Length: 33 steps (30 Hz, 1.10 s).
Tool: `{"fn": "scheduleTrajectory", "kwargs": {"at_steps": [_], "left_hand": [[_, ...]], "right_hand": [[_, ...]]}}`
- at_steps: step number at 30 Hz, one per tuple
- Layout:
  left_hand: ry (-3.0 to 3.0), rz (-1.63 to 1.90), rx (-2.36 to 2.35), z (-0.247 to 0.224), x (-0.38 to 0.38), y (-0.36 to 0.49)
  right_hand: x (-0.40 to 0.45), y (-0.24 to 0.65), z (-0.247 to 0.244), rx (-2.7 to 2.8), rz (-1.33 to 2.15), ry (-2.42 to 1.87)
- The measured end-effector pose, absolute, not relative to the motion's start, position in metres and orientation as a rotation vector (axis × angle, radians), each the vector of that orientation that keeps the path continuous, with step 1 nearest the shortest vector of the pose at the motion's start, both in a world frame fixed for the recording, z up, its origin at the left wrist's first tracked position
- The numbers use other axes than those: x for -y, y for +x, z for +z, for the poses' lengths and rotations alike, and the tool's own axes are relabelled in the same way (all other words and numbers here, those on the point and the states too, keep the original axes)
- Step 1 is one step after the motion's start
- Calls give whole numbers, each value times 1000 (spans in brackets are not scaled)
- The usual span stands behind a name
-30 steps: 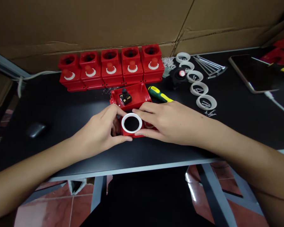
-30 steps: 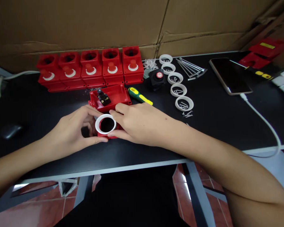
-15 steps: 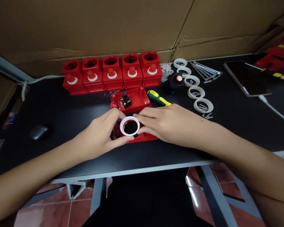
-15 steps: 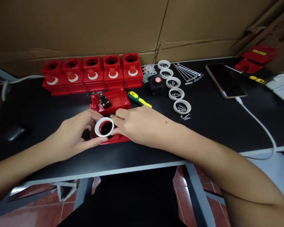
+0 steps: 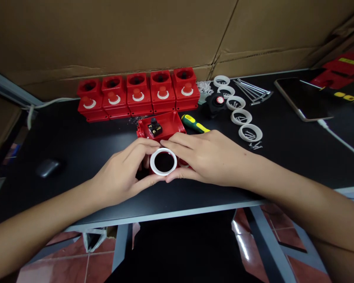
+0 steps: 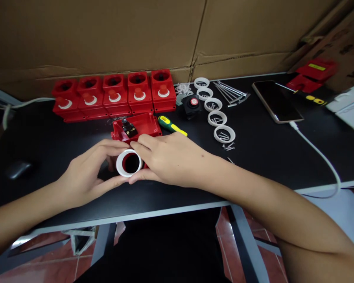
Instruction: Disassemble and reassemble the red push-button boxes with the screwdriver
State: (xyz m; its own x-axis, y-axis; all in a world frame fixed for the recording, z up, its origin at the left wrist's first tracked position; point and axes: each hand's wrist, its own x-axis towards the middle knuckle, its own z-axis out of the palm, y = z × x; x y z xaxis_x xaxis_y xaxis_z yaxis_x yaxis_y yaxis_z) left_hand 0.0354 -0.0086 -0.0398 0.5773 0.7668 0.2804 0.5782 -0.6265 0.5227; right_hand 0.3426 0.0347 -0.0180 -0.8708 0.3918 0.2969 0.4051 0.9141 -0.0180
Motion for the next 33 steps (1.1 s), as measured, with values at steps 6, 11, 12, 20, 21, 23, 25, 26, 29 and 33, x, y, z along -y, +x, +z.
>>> {"fn": "scheduleTrajectory", "kwargs": {"at_steps": [6,11,12,20,21,23,25,26,29,33], "left_hand": [[2508,762,-1014,-33,10,39],[2512,807,-1001,-29,11,40],[2506,815,-1007,-29,12,40],[2461,823,-1104,-30,12,39],[2464,825,-1125,-31,10,38],[2493,850,-1150,-33,6,37],[2551,883,-1141,-35,4,36],[2588,895,-1127,-36,4,36],[2722,908,-1064,-36,7,35],[2903,969,-917,-32,16,36]], "right_hand": [[-35,345,-20,2744,-120,-565],[-32,345,-18,2652,-153,-531],[-31,345,-18,2644,-156,-537],[-29,347,-18,2568,-233,-542],[-30,348,-16,2555,-254,-546],[-31,351,-10,2539,-286,-562],[-31,353,-2,2534,-247,-603],[-29,352,1,2537,-183,-632],[-19,344,6,2578,62,-697],[5,334,-6,2620,101,-730]]}}
